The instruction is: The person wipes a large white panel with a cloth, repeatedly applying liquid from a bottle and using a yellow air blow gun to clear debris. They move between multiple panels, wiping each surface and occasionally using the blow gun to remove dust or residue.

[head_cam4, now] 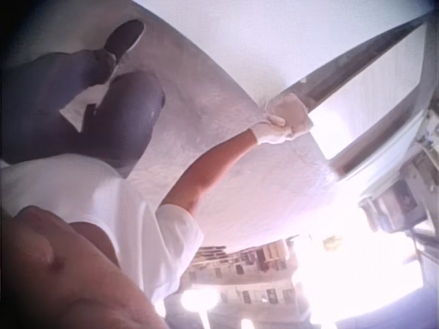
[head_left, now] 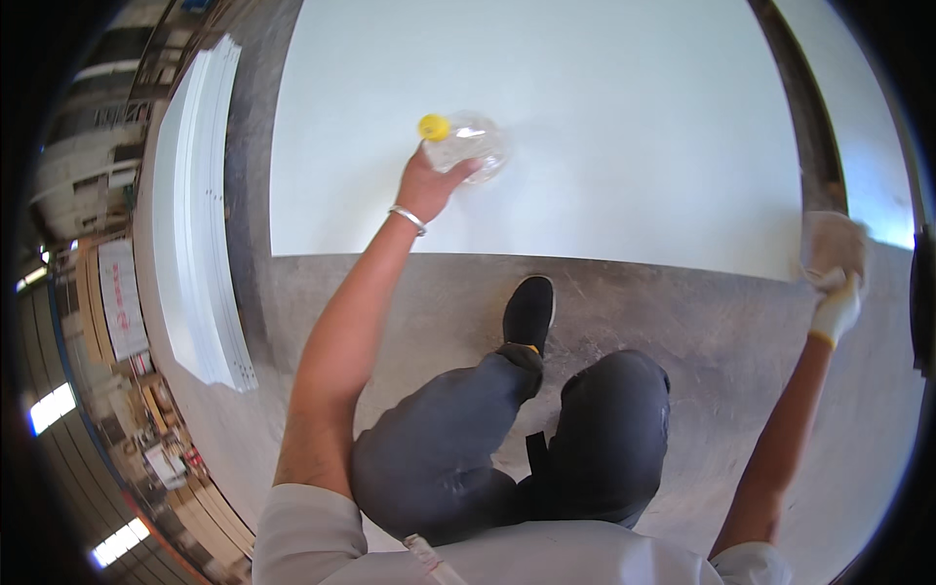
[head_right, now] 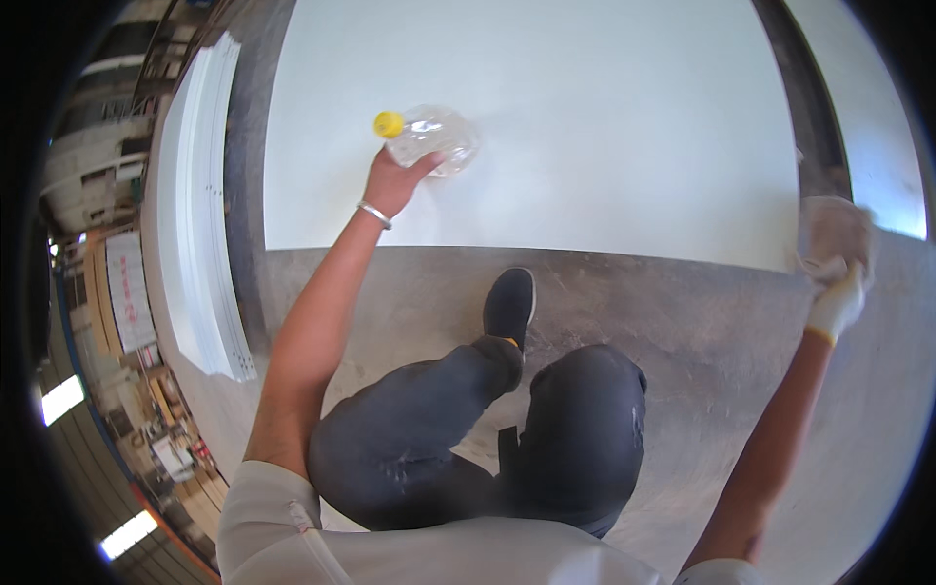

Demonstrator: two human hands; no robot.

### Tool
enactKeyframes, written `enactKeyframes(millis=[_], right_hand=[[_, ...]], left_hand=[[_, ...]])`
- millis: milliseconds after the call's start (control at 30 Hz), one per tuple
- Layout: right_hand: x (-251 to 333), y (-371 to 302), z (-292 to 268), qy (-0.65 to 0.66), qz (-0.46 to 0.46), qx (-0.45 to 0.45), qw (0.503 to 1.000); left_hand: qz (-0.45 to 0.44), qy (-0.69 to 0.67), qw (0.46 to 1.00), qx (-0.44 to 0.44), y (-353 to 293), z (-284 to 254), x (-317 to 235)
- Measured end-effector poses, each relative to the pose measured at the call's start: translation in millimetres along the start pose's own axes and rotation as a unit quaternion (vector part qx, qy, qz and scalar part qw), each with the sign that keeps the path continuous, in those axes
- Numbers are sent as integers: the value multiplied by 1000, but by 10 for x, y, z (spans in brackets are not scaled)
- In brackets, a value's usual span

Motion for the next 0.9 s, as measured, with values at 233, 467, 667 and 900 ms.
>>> enactKeyframes(millis=[233, 467, 667, 900], right_hand=[[329, -2918, 1776, -447, -667, 256, 538], [658, -3452, 2311, -373, -620, 506, 469], [685, -4201, 2990, -280, -633, 596, 408], [944, -6503, 4545, -155, -668, 603, 408]], left_hand=[[-4, 12, 1000, -18, -43, 7, -25], [113, 67, 987, -90, -552, -354, 15], [-155, -26, 986, 53, -2145, 238, 792], [-90, -37, 901, 424, -2501, 1806, 890]])
Point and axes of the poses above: each hand's wrist, its own y-axis towards the middle knuckle, its own z-axis out of the palm, x = y × z, the point moved 9 cm from there along y, towards the middle knuckle, and after that the axes turned 2 degrees about -y, right-handed, at the moved point
